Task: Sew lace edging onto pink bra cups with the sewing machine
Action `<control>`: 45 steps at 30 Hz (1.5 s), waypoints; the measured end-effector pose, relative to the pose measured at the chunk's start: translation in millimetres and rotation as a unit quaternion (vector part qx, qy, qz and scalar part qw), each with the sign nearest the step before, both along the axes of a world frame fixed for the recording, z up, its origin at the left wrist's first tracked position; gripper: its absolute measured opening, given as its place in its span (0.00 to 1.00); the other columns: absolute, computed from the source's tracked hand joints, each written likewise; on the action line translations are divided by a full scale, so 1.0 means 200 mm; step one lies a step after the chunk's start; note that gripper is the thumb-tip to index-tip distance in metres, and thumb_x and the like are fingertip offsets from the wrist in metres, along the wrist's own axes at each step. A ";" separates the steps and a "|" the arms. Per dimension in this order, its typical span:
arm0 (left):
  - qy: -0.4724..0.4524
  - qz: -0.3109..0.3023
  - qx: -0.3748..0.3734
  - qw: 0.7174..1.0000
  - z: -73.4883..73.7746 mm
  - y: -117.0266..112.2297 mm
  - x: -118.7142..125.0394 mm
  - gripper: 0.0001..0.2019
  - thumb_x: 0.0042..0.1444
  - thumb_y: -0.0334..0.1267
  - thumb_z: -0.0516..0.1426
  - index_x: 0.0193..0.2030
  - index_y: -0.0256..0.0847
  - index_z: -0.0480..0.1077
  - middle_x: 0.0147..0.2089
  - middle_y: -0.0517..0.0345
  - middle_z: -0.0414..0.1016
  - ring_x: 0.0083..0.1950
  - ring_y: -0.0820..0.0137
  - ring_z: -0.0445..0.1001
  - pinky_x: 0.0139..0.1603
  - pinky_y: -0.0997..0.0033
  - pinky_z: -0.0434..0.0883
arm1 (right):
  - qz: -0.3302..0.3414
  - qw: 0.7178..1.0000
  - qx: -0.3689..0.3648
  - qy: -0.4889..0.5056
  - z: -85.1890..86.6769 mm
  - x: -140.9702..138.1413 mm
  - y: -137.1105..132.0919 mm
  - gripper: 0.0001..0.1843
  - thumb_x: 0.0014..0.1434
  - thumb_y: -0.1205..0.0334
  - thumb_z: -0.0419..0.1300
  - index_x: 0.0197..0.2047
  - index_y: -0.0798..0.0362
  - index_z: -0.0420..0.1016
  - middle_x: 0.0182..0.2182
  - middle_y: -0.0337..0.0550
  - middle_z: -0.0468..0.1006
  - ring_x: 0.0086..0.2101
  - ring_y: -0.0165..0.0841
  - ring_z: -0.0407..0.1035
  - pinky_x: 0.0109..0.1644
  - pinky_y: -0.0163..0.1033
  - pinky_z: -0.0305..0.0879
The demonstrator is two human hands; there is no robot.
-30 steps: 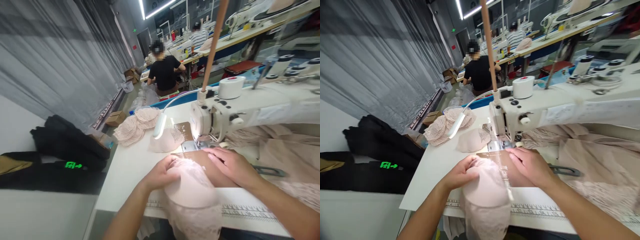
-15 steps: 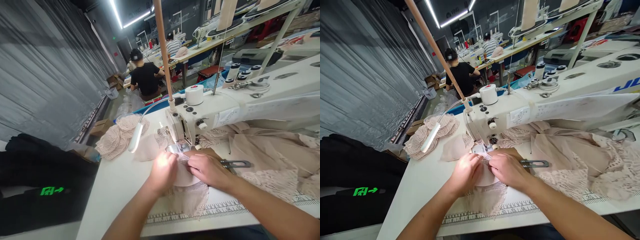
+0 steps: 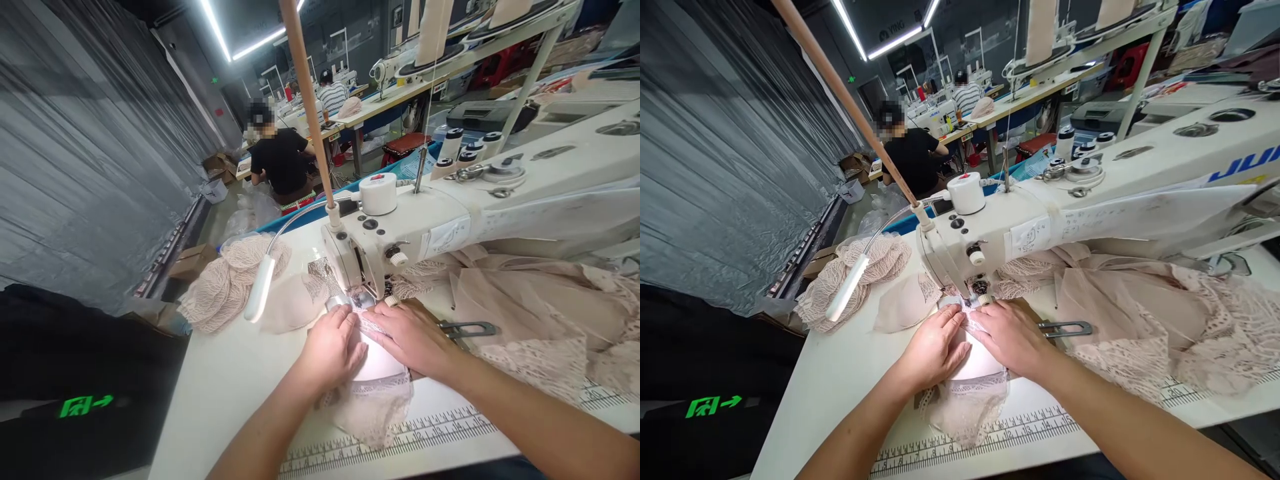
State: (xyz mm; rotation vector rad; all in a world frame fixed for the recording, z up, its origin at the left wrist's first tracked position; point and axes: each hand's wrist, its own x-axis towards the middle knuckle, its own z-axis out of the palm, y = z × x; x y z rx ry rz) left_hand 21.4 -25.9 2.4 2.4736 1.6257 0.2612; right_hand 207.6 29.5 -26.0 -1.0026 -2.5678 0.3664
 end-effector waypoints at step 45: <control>-0.031 -0.101 0.078 0.991 -0.03 0.09 -0.10 0.17 0.57 0.38 0.52 0.52 0.34 0.68 0.48 0.45 0.72 0.49 0.59 0.70 0.60 0.48 0.61 | 0.013 0.999 0.033 -0.015 0.01 -0.02 0.01 0.18 0.57 0.75 0.48 0.41 0.53 0.75 0.31 0.42 0.73 0.27 0.31 0.60 0.31 0.38 0.51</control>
